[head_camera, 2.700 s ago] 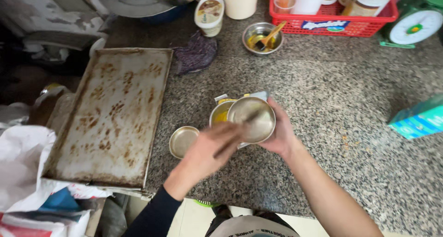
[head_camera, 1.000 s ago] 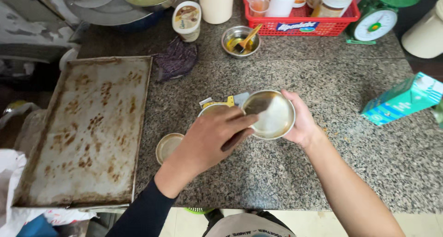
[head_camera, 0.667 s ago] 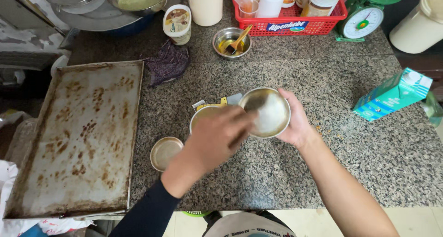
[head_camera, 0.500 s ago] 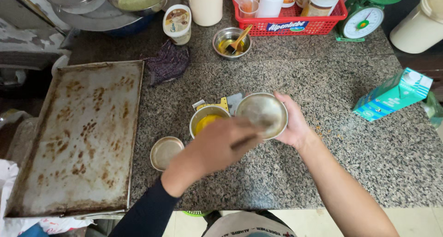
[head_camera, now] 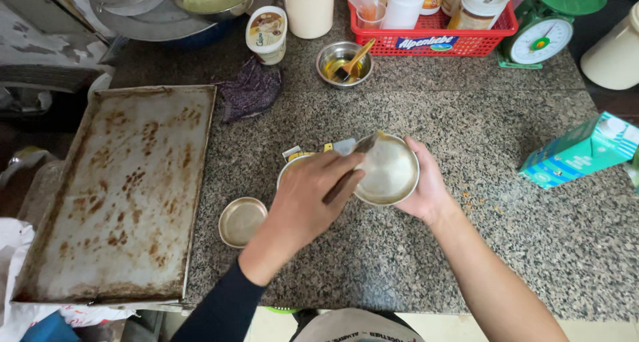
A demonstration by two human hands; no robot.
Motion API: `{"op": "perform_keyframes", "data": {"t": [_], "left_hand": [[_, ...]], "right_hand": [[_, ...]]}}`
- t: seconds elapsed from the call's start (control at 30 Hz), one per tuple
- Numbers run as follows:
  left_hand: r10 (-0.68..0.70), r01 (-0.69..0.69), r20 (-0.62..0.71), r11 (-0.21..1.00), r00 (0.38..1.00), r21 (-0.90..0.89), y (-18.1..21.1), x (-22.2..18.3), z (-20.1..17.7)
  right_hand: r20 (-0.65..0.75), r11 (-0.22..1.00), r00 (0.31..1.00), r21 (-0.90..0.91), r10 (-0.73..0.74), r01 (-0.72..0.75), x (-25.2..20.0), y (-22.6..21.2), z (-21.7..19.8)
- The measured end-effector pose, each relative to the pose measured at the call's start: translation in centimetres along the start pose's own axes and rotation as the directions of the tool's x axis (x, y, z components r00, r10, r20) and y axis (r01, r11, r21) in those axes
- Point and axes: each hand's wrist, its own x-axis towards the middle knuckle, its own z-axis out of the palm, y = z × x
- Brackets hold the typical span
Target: The person coats the interior of metal baking molds with a yellow liquid, likely butter or egg wash, using a brush.
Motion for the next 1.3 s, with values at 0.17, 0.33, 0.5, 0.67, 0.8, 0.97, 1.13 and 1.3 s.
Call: {"op": "perform_keyframes", "data": {"t": [0.17,0.33,0.5,0.67,0.8,0.97,1.13,1.3], "left_hand": [[0.081,-0.05,0.236,0.989,0.968,-0.137,0.2,-0.2,0.6],[-0.106,0.125,0.11,0.974,0.988,-0.189,-3.8,0.7,-1.7],[-0.507,0.494,0.144,0.861,0.85,0.121,-9.8,-0.6,0.2],[-0.429,0.39,0.204,0.897,0.88,0.206,-14.5,-2.4,5.3],[-0.403,0.352,0.209,0.904,0.891,0.243,-15.9,-2.7,7.2],[-0.404,0.338,0.234,0.9,0.884,0.275,-15.9,-2.2,8.0],[-0.418,0.383,0.118,0.892,0.901,0.241,-12.7,-1.2,5.0],[-0.25,0.269,-0.158,0.957,0.955,0.109,-10.8,-3.1,3.1]], "right_hand": [[0.0,0.999,1.0,-0.048,0.006,-0.006,1.6,-0.6,-0.3],[-0.21,0.995,0.977,-0.096,-0.046,0.026,1.6,-1.3,0.6],[-0.321,0.997,0.947,-0.073,-0.023,0.0,0.9,-0.7,0.4],[-0.36,0.996,0.931,-0.047,0.059,-0.081,1.6,0.6,-2.0],[-0.375,0.994,0.925,-0.06,0.066,-0.095,2.1,1.2,-3.3],[-0.348,0.995,0.935,-0.036,0.073,-0.091,1.9,1.4,-3.1],[-0.364,0.998,0.93,-0.021,0.045,-0.056,1.7,1.2,-3.2],[-0.387,0.998,0.921,-0.031,0.038,-0.055,1.7,1.0,-2.2]]}}
